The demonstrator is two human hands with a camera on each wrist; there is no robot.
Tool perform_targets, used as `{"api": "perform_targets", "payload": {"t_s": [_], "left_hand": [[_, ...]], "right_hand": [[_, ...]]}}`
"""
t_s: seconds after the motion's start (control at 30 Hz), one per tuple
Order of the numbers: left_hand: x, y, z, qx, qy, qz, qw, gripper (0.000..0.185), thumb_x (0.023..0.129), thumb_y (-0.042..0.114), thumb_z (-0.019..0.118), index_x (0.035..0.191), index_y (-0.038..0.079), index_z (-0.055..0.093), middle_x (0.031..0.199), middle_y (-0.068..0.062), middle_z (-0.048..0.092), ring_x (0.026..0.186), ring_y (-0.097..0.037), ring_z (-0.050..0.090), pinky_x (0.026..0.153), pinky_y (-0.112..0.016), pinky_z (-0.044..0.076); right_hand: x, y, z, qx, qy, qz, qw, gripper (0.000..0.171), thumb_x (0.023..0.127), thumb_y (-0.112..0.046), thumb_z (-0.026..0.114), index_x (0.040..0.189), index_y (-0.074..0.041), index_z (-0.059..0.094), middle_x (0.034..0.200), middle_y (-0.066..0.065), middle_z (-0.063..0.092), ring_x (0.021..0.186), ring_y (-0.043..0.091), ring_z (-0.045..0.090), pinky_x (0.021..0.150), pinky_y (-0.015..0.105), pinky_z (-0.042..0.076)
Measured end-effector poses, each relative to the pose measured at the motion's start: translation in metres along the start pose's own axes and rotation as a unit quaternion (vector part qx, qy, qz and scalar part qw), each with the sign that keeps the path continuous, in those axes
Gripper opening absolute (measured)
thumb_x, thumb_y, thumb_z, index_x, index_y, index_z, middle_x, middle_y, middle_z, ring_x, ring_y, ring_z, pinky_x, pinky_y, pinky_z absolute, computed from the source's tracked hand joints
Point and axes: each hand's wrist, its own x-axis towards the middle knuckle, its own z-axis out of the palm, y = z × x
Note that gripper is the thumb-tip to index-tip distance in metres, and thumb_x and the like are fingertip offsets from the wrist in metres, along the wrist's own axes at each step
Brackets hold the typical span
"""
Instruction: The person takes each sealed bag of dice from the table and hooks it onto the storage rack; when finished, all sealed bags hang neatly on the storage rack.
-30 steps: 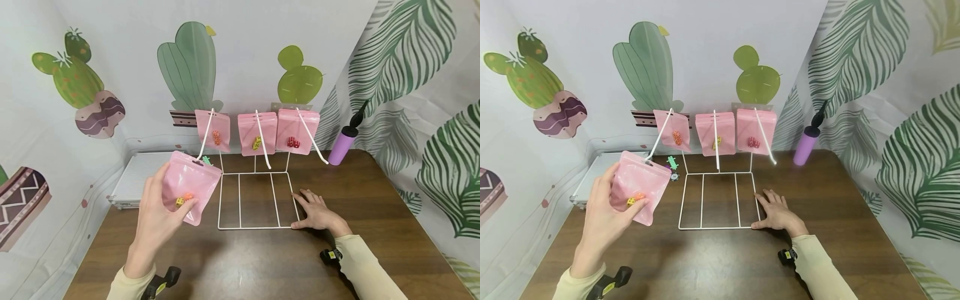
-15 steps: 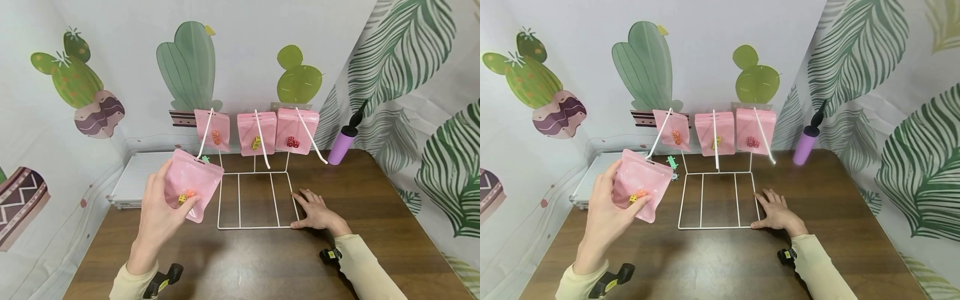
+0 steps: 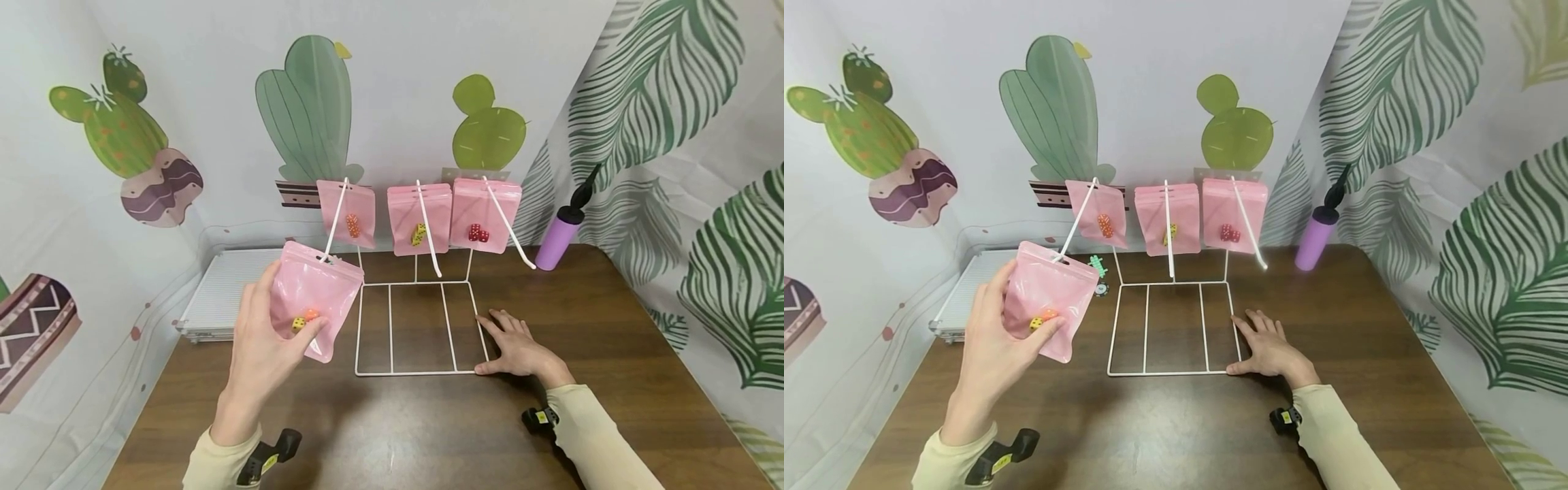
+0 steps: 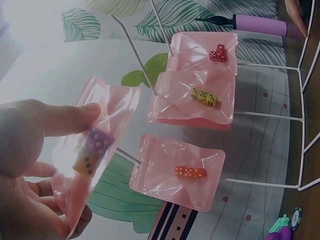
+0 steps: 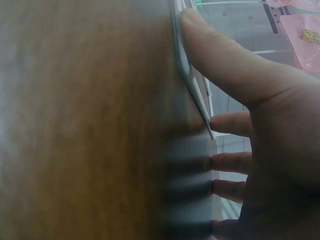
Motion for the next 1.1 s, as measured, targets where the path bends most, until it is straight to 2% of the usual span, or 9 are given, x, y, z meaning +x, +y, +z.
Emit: {"api": "perform_targets", "payload": {"t_s": [0.2,0.37,0.47,0.63,0.77,0.83,0.97,1.1], "left_hand": [[0.000,-0.002,0.004,-0.004,-0.004,-0.011,0.9999,0.102,0.062,0.018,0.093,0.149,0.017,0.039,0.108,-0.015,0.052,0.091,-0.018,0.049,0.062,-0.031,0.049],[0.006,-0.010,0.018,-0.027,0.006,-0.012,0.9996,0.099,0.064,0.021,0.092,0.148,0.017,0.040,0.115,-0.017,0.053,0.101,-0.025,0.049,0.077,-0.038,0.042],[0.017,-0.018,0.036,-0.045,0.020,-0.008,0.9987,0.099,0.065,0.023,0.091,0.148,0.014,0.038,0.122,-0.020,0.053,0.108,-0.031,0.049,0.086,-0.043,0.040],[0.051,-0.040,0.083,-0.065,0.059,-0.003,0.9961,0.099,0.069,0.027,0.088,0.150,0.013,0.032,0.123,-0.022,0.050,0.107,-0.033,0.049,0.087,-0.046,0.045],[0.079,-0.057,0.120,-0.065,0.093,-0.020,0.9934,0.097,0.071,0.030,0.087,0.149,0.016,0.031,0.126,-0.020,0.049,0.111,-0.033,0.050,0.090,-0.050,0.047],[0.091,-0.063,0.134,-0.063,0.103,-0.032,0.9922,0.097,0.072,0.031,0.086,0.149,0.015,0.030,0.131,-0.019,0.048,0.117,-0.032,0.050,0.096,-0.051,0.045],[0.106,-0.067,0.152,-0.060,0.108,-0.042,0.9914,0.097,0.074,0.031,0.084,0.150,0.010,0.026,0.130,-0.022,0.046,0.119,-0.034,0.047,0.101,-0.050,0.043],[0.112,-0.066,0.160,-0.049,0.115,-0.038,0.9914,0.099,0.073,0.033,0.084,0.149,0.005,0.026,0.124,-0.025,0.047,0.115,-0.036,0.048,0.099,-0.050,0.043]], "right_hand": [[-0.001,0.001,-0.001,0.005,-0.002,0.004,1.000,0.106,0.069,-0.060,0.078,0.149,-0.005,0.036,0.149,0.032,0.029,0.139,0.054,0.022,0.103,0.077,0.021],[-0.001,0.002,-0.001,0.003,-0.001,0.005,1.000,0.106,0.069,-0.061,0.078,0.149,-0.005,0.036,0.149,0.032,0.029,0.139,0.054,0.022,0.103,0.078,0.020],[-0.002,0.002,-0.001,0.002,0.000,0.005,1.000,0.106,0.069,-0.061,0.078,0.149,-0.006,0.036,0.150,0.031,0.029,0.138,0.054,0.022,0.104,0.077,0.020],[-0.001,0.003,-0.001,0.001,0.000,0.006,1.000,0.106,0.069,-0.061,0.078,0.149,-0.006,0.036,0.150,0.031,0.028,0.138,0.054,0.023,0.104,0.077,0.020],[0.000,0.003,0.001,0.002,-0.004,0.004,1.000,0.106,0.069,-0.061,0.078,0.149,-0.006,0.035,0.150,0.031,0.028,0.139,0.054,0.022,0.104,0.077,0.021],[0.001,0.002,0.001,0.001,-0.007,0.001,1.000,0.106,0.070,-0.061,0.078,0.149,-0.006,0.035,0.150,0.031,0.028,0.139,0.054,0.022,0.104,0.077,0.021],[0.001,0.002,0.001,0.004,-0.006,0.003,1.000,0.105,0.070,-0.060,0.078,0.149,-0.006,0.035,0.150,0.031,0.028,0.139,0.053,0.022,0.105,0.076,0.020],[0.000,0.002,0.001,0.004,-0.002,0.005,1.000,0.105,0.070,-0.059,0.079,0.149,-0.006,0.035,0.150,0.031,0.028,0.139,0.054,0.022,0.105,0.077,0.019]]}}
